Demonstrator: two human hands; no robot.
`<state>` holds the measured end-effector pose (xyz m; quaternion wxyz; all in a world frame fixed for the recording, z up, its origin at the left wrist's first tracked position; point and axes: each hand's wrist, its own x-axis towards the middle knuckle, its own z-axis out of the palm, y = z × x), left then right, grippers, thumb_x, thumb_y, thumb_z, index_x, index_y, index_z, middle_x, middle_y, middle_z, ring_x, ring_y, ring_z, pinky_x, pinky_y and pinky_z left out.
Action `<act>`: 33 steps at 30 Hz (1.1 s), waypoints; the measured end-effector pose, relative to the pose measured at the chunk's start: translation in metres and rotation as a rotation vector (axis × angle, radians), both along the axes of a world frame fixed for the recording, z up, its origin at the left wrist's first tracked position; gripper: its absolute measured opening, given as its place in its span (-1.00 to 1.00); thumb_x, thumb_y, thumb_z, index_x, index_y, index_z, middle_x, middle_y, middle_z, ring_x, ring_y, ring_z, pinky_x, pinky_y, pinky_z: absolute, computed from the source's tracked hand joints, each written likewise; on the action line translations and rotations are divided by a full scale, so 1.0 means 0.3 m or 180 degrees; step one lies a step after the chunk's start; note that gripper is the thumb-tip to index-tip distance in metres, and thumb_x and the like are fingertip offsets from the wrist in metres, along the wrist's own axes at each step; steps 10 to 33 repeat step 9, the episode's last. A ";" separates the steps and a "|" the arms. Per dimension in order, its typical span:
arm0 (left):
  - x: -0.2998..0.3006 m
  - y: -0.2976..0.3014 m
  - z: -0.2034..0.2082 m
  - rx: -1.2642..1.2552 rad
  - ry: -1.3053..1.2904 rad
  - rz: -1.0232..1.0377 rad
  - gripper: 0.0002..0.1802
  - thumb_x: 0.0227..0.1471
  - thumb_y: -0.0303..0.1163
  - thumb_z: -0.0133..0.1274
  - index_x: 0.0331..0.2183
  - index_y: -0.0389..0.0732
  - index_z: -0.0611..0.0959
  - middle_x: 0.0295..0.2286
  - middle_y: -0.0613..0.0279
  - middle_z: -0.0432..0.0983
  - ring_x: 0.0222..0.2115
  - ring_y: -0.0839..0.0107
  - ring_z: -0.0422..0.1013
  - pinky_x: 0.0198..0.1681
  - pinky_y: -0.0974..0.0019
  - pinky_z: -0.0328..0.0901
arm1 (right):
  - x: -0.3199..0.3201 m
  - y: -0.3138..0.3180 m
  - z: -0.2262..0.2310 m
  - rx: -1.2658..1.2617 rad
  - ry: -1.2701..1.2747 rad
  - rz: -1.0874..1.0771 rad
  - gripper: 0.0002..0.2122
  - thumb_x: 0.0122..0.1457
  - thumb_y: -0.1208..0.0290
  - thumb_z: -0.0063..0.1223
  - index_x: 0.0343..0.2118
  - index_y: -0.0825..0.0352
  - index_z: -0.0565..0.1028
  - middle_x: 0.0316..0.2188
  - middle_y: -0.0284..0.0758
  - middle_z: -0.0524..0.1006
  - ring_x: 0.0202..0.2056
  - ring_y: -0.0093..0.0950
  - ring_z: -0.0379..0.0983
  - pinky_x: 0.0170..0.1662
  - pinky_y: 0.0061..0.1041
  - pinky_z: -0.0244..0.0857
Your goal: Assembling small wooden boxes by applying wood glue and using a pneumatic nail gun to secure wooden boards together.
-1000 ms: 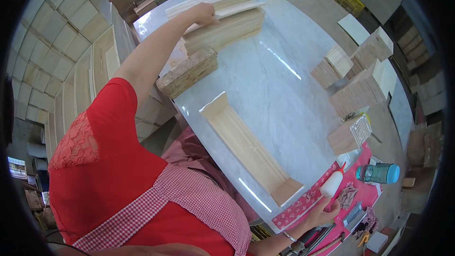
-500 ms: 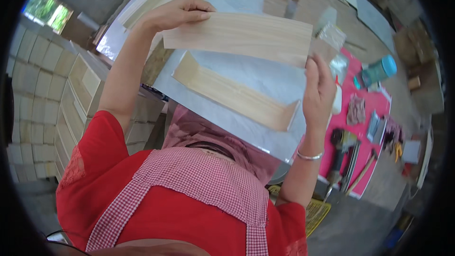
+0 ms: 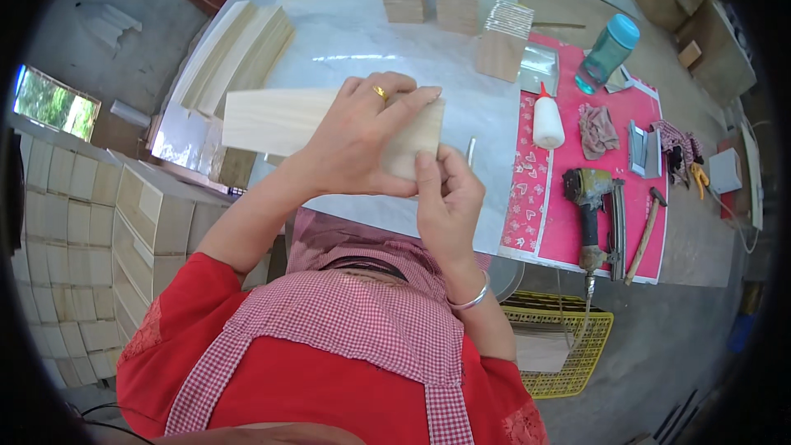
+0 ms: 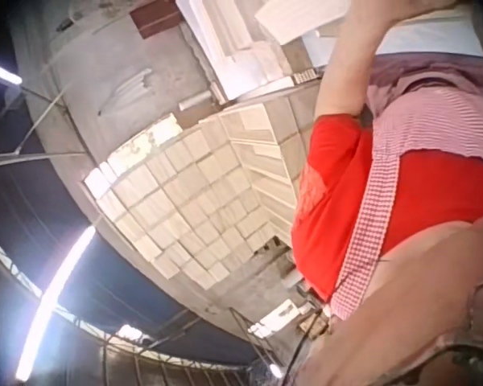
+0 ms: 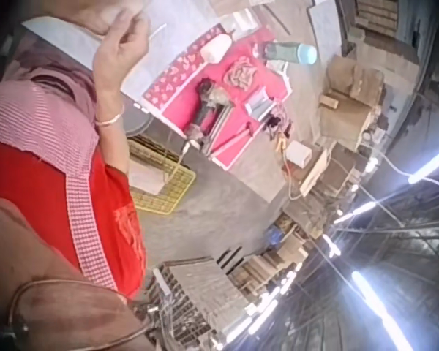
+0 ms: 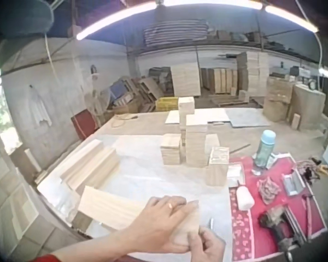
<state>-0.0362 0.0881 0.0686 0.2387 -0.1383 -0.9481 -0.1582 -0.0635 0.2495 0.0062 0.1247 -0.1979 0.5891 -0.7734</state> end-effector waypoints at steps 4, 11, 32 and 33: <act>-0.001 0.002 -0.018 0.0047 -0.0525 0.0003 -0.04 -0.49 -0.03 0.38 0.05 -0.16 0.49 -0.15 -0.01 0.40 -0.19 0.09 0.36 -0.11 0.13 0.20 | 0.021 0.010 -0.036 -0.0015 -0.0106 0.0015 -0.80 0.32 0.41 0.01 -0.17 0.48 0.51 -0.53 -0.50 0.46 -0.53 -0.79 0.30 -0.48 -0.80 0.19; -0.024 -0.005 -0.042 0.0340 -0.0733 -0.0013 -0.03 -0.51 -0.04 0.39 0.05 -0.13 0.50 -0.16 -0.01 0.39 -0.20 0.09 0.36 -0.10 0.14 0.20 | -0.028 0.115 -0.031 0.0156 -0.0312 0.0122 -0.78 0.29 0.42 0.04 -0.09 0.44 0.51 -0.51 -0.46 0.50 -0.55 -0.77 0.31 -0.48 -0.81 0.17; -0.024 -0.005 -0.042 0.0340 -0.0733 -0.0013 -0.03 -0.51 -0.04 0.39 0.05 -0.13 0.50 -0.16 -0.01 0.39 -0.20 0.09 0.36 -0.10 0.14 0.20 | -0.028 0.115 -0.031 0.0156 -0.0312 0.0122 -0.78 0.29 0.42 0.04 -0.09 0.44 0.51 -0.51 -0.46 0.50 -0.55 -0.77 0.31 -0.48 -0.81 0.17; -0.024 -0.005 -0.042 0.0340 -0.0733 -0.0013 -0.03 -0.51 -0.04 0.39 0.05 -0.13 0.50 -0.16 -0.01 0.39 -0.20 0.09 0.36 -0.10 0.14 0.20 | -0.028 0.115 -0.031 0.0156 -0.0312 0.0122 -0.78 0.29 0.42 0.04 -0.09 0.44 0.51 -0.51 -0.46 0.50 -0.55 -0.77 0.31 -0.48 -0.81 0.17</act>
